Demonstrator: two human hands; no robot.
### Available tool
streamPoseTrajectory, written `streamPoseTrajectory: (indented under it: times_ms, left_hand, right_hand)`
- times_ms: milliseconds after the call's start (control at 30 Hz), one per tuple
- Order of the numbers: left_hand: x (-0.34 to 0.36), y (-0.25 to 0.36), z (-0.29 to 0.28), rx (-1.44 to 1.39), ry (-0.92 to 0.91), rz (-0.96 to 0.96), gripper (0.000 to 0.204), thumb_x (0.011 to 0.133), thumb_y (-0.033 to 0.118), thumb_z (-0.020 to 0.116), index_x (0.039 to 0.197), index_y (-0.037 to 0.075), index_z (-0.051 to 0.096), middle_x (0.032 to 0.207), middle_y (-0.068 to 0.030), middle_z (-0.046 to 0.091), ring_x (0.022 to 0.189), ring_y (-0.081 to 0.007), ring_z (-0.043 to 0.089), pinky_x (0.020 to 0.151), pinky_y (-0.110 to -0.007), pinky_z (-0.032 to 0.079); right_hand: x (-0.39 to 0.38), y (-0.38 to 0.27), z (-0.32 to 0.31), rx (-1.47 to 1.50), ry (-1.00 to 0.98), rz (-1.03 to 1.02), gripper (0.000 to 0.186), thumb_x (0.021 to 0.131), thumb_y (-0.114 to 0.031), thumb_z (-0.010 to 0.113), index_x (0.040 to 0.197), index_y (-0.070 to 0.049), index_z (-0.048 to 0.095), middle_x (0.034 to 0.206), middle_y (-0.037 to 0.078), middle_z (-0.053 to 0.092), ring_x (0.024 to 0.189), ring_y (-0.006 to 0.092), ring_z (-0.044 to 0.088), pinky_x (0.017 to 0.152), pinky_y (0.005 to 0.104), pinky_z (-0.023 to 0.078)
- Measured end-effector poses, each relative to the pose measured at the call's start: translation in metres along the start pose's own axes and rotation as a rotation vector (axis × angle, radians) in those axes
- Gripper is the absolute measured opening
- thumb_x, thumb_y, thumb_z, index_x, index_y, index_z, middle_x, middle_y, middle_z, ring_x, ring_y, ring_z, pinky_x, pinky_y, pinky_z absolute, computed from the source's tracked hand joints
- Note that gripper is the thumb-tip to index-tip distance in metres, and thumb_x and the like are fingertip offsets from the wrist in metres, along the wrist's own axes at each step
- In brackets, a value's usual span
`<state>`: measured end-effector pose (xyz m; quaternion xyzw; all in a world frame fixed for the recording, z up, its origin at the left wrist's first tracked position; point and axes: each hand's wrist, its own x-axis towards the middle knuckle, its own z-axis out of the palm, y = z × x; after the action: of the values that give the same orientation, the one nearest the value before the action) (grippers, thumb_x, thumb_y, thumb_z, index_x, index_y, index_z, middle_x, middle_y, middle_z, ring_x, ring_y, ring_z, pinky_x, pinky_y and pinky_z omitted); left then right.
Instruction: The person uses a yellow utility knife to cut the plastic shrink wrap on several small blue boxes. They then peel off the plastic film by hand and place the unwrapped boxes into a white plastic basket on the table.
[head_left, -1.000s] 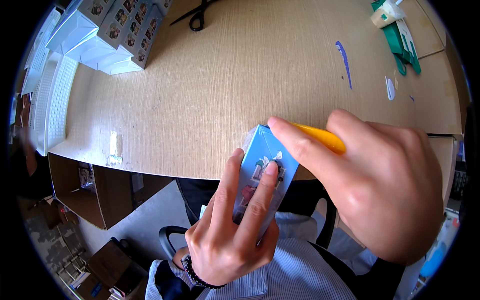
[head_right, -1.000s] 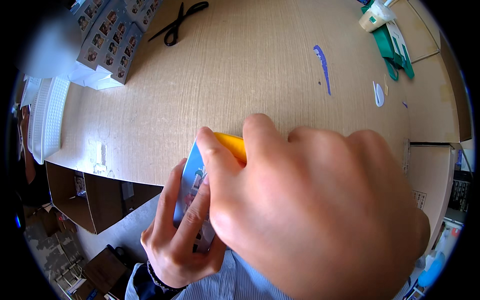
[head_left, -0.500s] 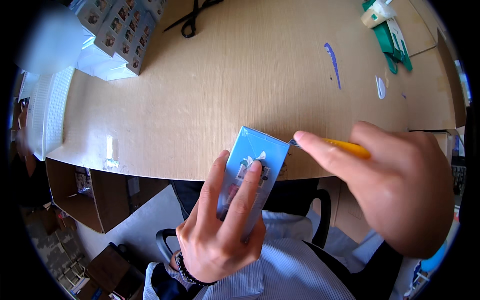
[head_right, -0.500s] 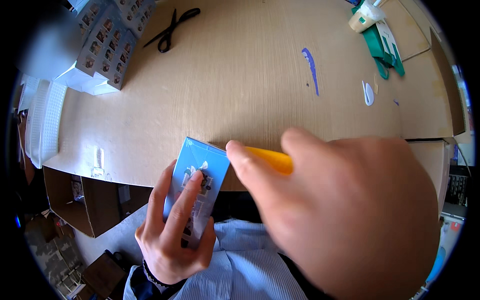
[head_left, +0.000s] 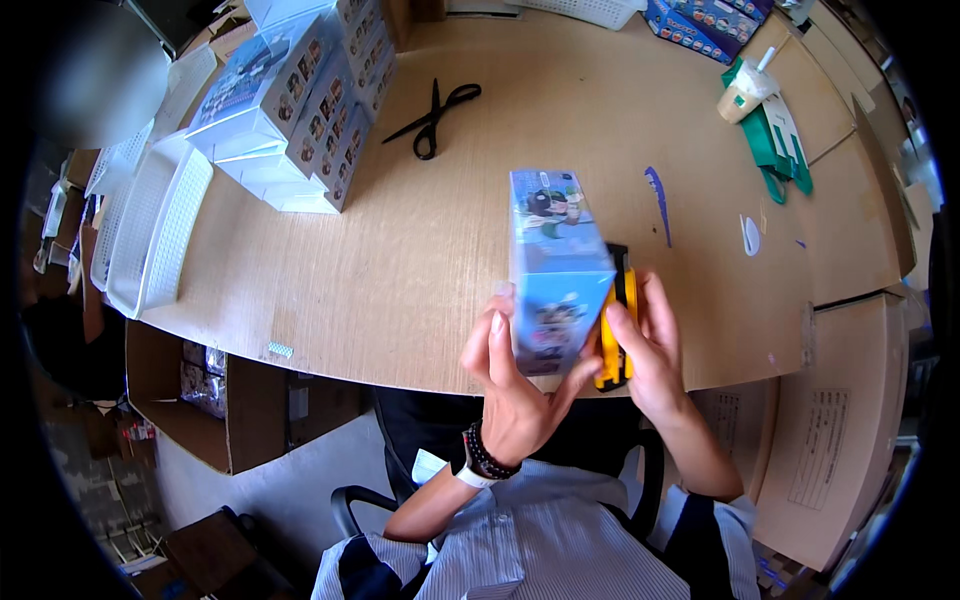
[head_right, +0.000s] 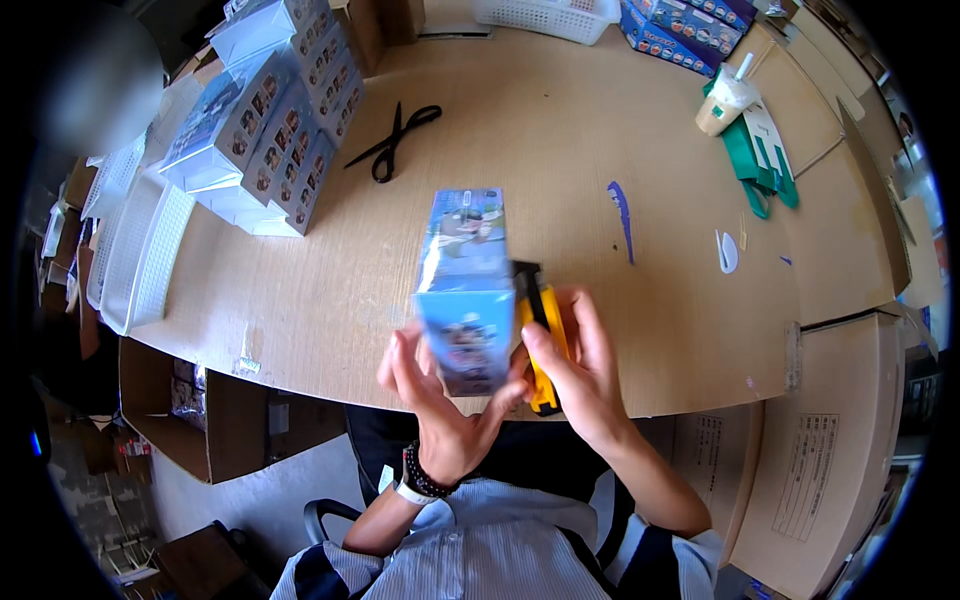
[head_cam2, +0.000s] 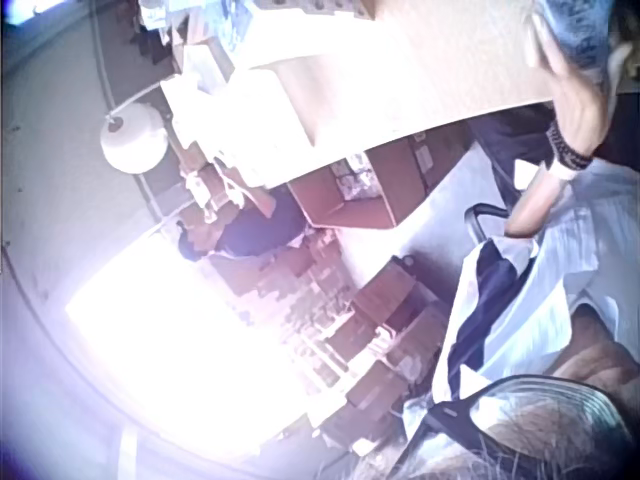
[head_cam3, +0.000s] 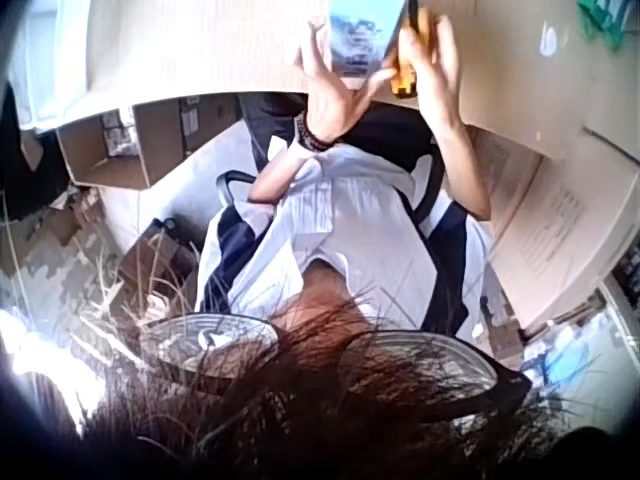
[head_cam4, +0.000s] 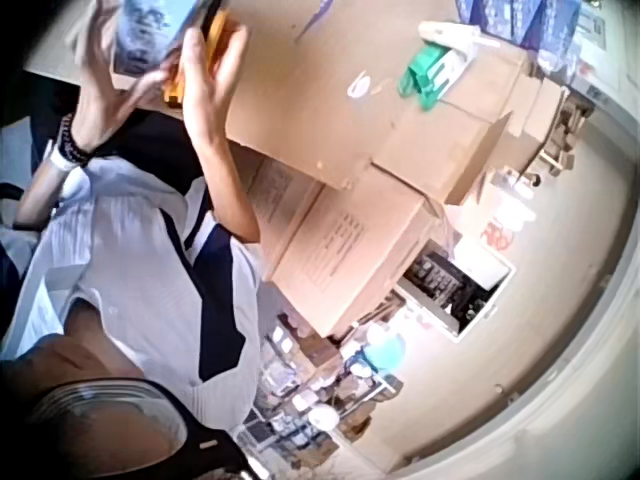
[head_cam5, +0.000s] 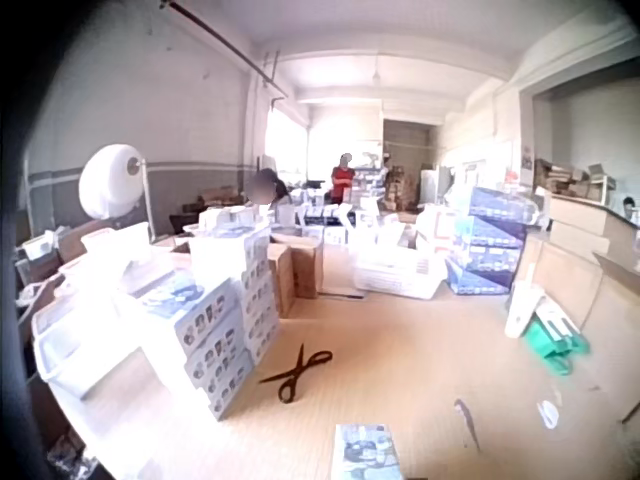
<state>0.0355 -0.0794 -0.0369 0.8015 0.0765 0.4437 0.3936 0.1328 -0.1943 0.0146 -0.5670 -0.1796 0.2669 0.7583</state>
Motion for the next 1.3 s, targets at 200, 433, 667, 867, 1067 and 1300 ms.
streamPoseTrajectory:
  times_ms: [200, 433, 667, 867, 1067, 1300]
  left_hand:
    - [0.024, 0.021, -0.041, 0.038, -0.139, 0.066, 0.070, 0.077, 0.024, 0.087, 0.134, 0.010, 0.049, 0.124, -0.0179, 0.048, 0.113, -0.0328, 0.056, 0.090, -0.043, 0.051]
    - [0.054, 0.045, -0.072, 0.317, -0.380, 0.472, 0.031, 0.066, 0.006, 0.081, 0.097, 0.012, 0.076, 0.103, -0.0018, 0.070, 0.098, -0.0191, 0.069, 0.065, -0.027, 0.060]
    - [0.071, 0.067, -0.070, 0.364, -0.467, 0.389, 0.022, 0.071, 0.011, 0.087, 0.090, 0.008, 0.075, 0.088, -0.0025, 0.073, 0.089, -0.0180, 0.072, 0.062, -0.029, 0.060]
    - [0.073, 0.066, -0.071, 0.404, -0.504, 0.469, 0.020, 0.072, 0.010, 0.086, 0.088, 0.007, 0.074, 0.087, -0.0032, 0.072, 0.084, -0.0166, 0.071, 0.057, -0.028, 0.059]
    - [0.080, 0.070, -0.071, 0.336, -0.546, 0.390, 0.019, 0.071, 0.005, 0.085, 0.086, 0.006, 0.072, 0.086, -0.0037, 0.071, 0.077, -0.0175, 0.068, 0.057, -0.028, 0.054]
    - [0.080, 0.073, -0.064, 0.359, -0.494, 0.330, 0.021, 0.073, 0.002, 0.083, 0.089, 0.003, 0.068, 0.087, -0.0064, 0.069, 0.076, -0.0229, 0.067, 0.061, -0.031, 0.053]
  right_hand:
    - [-0.022, 0.025, -0.008, -0.022, 0.078, -0.105, 0.025, 0.106, -0.018, 0.051, 0.125, -0.006, 0.043, 0.101, 0.004, 0.060, 0.085, 0.0086, 0.060, 0.076, 0.0222, 0.049]
    - [-0.035, 0.028, -0.012, -0.175, 0.085, -0.082, 0.017, 0.104, -0.009, 0.053, 0.119, -0.002, 0.047, 0.099, 0.007, 0.063, 0.068, 0.0049, 0.055, 0.059, 0.0206, 0.048]
    - [-0.016, 0.024, -0.050, -1.380, 0.274, -0.314, 0.038, 0.090, 0.004, 0.061, 0.128, 0.001, 0.054, 0.121, 0.018, 0.061, 0.101, 0.0319, 0.064, 0.085, 0.0424, 0.055]
    - [-0.011, 0.032, -0.063, -1.543, 0.237, -0.309, 0.041, 0.086, 0.002, 0.066, 0.126, 0.000, 0.058, 0.127, 0.016, 0.059, 0.116, 0.0331, 0.057, 0.097, 0.0444, 0.049]
    - [-0.019, 0.024, -0.046, -1.360, 0.183, -0.476, 0.047, 0.084, -0.002, 0.072, 0.129, -0.002, 0.058, 0.133, 0.015, 0.057, 0.122, 0.0331, 0.057, 0.101, 0.0428, 0.049]
    - [-0.037, 0.015, -0.004, -0.634, -0.048, -0.585, 0.092, 0.076, -0.020, 0.085, 0.149, -0.001, 0.033, 0.152, 0.023, 0.041, 0.138, 0.0388, 0.046, 0.111, 0.0457, 0.042]
